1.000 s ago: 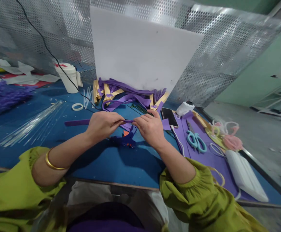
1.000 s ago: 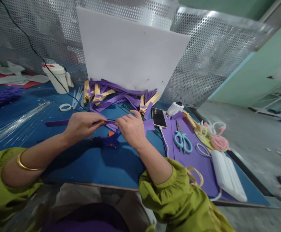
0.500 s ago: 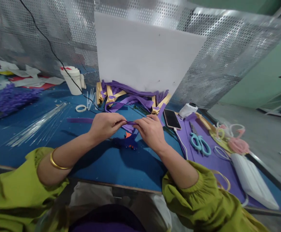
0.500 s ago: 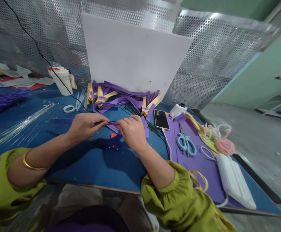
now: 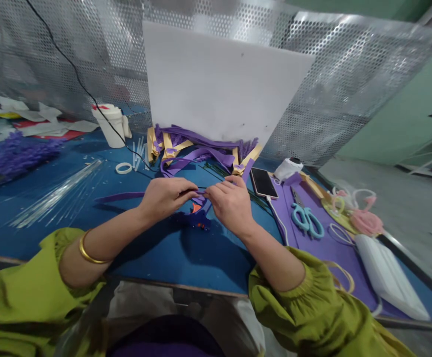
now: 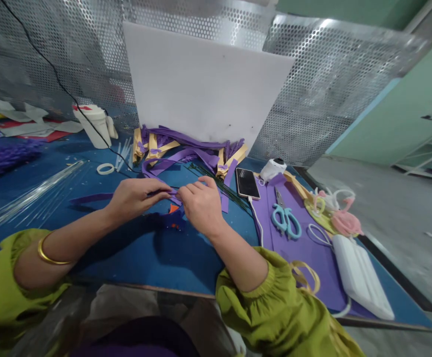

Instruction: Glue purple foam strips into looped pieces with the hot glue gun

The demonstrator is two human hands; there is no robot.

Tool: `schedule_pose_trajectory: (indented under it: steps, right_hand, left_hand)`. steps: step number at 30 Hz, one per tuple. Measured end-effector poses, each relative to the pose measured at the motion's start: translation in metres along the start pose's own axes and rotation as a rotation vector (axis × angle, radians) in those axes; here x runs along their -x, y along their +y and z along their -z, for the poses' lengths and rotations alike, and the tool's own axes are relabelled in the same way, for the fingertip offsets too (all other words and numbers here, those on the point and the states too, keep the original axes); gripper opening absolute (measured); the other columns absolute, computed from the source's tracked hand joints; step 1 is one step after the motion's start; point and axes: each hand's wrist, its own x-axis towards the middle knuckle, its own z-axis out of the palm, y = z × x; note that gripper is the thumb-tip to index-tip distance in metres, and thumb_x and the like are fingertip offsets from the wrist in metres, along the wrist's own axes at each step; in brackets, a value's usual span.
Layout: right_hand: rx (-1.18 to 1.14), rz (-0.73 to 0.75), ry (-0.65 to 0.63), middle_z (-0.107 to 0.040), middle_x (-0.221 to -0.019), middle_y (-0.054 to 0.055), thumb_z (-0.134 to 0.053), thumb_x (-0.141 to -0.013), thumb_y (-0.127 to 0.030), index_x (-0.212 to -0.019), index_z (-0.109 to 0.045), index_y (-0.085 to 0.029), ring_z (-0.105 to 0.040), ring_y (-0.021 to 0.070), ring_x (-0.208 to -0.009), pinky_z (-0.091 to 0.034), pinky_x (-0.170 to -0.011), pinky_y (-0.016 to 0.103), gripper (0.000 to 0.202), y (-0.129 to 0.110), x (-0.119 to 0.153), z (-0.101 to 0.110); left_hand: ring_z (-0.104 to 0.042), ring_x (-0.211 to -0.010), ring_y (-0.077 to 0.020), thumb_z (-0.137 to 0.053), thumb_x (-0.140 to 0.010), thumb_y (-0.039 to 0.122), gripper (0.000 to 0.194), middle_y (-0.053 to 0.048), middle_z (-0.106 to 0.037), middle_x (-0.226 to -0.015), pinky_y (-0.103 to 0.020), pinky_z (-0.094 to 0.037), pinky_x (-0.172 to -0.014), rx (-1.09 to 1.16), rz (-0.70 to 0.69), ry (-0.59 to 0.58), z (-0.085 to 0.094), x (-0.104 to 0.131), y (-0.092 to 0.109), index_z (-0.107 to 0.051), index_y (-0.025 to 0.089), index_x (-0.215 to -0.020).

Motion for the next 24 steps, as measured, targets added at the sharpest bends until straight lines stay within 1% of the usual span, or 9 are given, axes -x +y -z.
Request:
schedule_pose_trajectory:
  steps: [2,6,8,11,14,17,20,22,24]
  right_hand:
    - [-0.005,0.021,-0.015,-0.072,-0.07,0.0,-0.049,-0.102,-0.027,-0.081,-0.067,-0.021,-0.06,0.0159,-0.069,-0.034,-0.096,0.034,0.029,-0.002,0.0,0.0]
    - [-0.033,-0.013,-0.009,-0.076,-0.081,0.001,-0.051,-0.102,-0.03,-0.095,-0.069,-0.022,-0.064,0.0168,-0.078,-0.033,-0.099,0.035,0.021,-0.002,0.0,0.0]
    - [-0.029,-0.02,-0.006,-0.076,-0.078,0.0,-0.053,-0.101,-0.028,-0.09,-0.07,-0.022,-0.063,0.0162,-0.076,-0.033,-0.1,0.035,0.021,-0.001,0.0,-0.001]
    - [0.004,-0.008,0.011,-0.074,-0.071,-0.002,-0.054,-0.101,-0.027,-0.08,-0.069,-0.022,-0.061,0.0155,-0.07,-0.033,-0.1,0.035,0.027,0.001,0.0,-0.001]
    - [0.03,-0.018,0.034,-0.075,-0.073,-0.001,-0.056,-0.101,-0.032,-0.084,-0.07,-0.022,-0.062,0.0165,-0.073,-0.033,-0.1,0.036,0.024,0.005,0.0,-0.001]
    - [0.026,-0.027,0.016,-0.075,-0.074,-0.001,-0.055,-0.101,-0.03,-0.083,-0.069,-0.022,-0.062,0.0163,-0.073,-0.032,-0.102,0.036,0.024,0.009,0.0,0.0]
    - [0.044,-0.049,0.023,-0.074,-0.071,-0.001,-0.055,-0.101,-0.029,-0.079,-0.069,-0.022,-0.062,0.0165,-0.072,-0.032,-0.103,0.036,0.027,0.009,0.0,0.002]
    - [0.042,-0.066,0.043,-0.076,-0.077,0.001,-0.057,-0.1,-0.032,-0.087,-0.071,-0.022,-0.064,0.0181,-0.08,-0.031,-0.105,0.038,0.021,0.006,-0.001,0.002]
    - [0.007,-0.046,0.032,-0.078,-0.086,0.002,-0.058,-0.099,-0.035,-0.097,-0.071,-0.022,-0.065,0.0191,-0.09,-0.029,-0.109,0.04,0.018,0.002,-0.001,0.001]
  left_hand:
    - [-0.074,-0.085,-0.0174,-0.053,-0.099,0.041,0.03,-0.002,-0.08,-0.095,-0.024,-0.046,-0.067,0.001,-0.026,-0.008,-0.002,0.0,0.001,-0.077,0.023,-0.1]
    - [-0.074,-0.082,-0.0177,-0.048,-0.101,0.039,0.034,-0.003,-0.08,-0.092,-0.025,-0.046,-0.066,-0.035,-0.06,0.022,-0.002,0.0,0.001,-0.077,0.022,-0.097]
    - [-0.074,-0.083,-0.0176,-0.049,-0.101,0.039,0.033,-0.003,-0.08,-0.092,-0.025,-0.047,-0.067,-0.014,-0.042,0.031,-0.002,0.0,0.001,-0.078,0.022,-0.097]
    - [-0.074,-0.084,-0.0173,-0.053,-0.1,0.04,0.03,-0.002,-0.08,-0.093,-0.024,-0.047,-0.067,0.027,-0.008,0.009,-0.001,-0.001,0.0,-0.078,0.023,-0.098]
    - [-0.074,-0.083,-0.0183,-0.054,-0.099,0.037,0.029,-0.003,-0.08,-0.091,-0.025,-0.046,-0.065,-0.016,-0.011,0.005,-0.001,-0.001,-0.001,-0.078,0.022,-0.097]
    - [-0.073,-0.078,-0.0183,-0.054,-0.099,0.037,0.029,-0.003,-0.08,-0.087,-0.026,-0.044,-0.063,-0.062,-0.032,0.021,0.0,-0.001,-0.002,-0.078,0.022,-0.093]
    - [-0.073,-0.079,-0.0176,-0.056,-0.098,0.04,0.028,-0.002,-0.08,-0.088,-0.025,-0.045,-0.065,-0.024,0.014,0.044,0.001,-0.001,-0.003,-0.078,0.023,-0.093]
    - [-0.073,-0.08,-0.0177,-0.058,-0.097,0.041,0.028,-0.002,-0.08,-0.089,-0.025,-0.046,-0.067,-0.02,0.035,0.055,0.0,-0.001,-0.004,-0.079,0.023,-0.093]
    - [-0.073,-0.08,-0.0179,-0.057,-0.098,0.038,0.028,-0.002,-0.08,-0.089,-0.025,-0.046,-0.066,-0.033,0.0,0.051,-0.002,-0.001,-0.004,-0.078,0.021,-0.093]
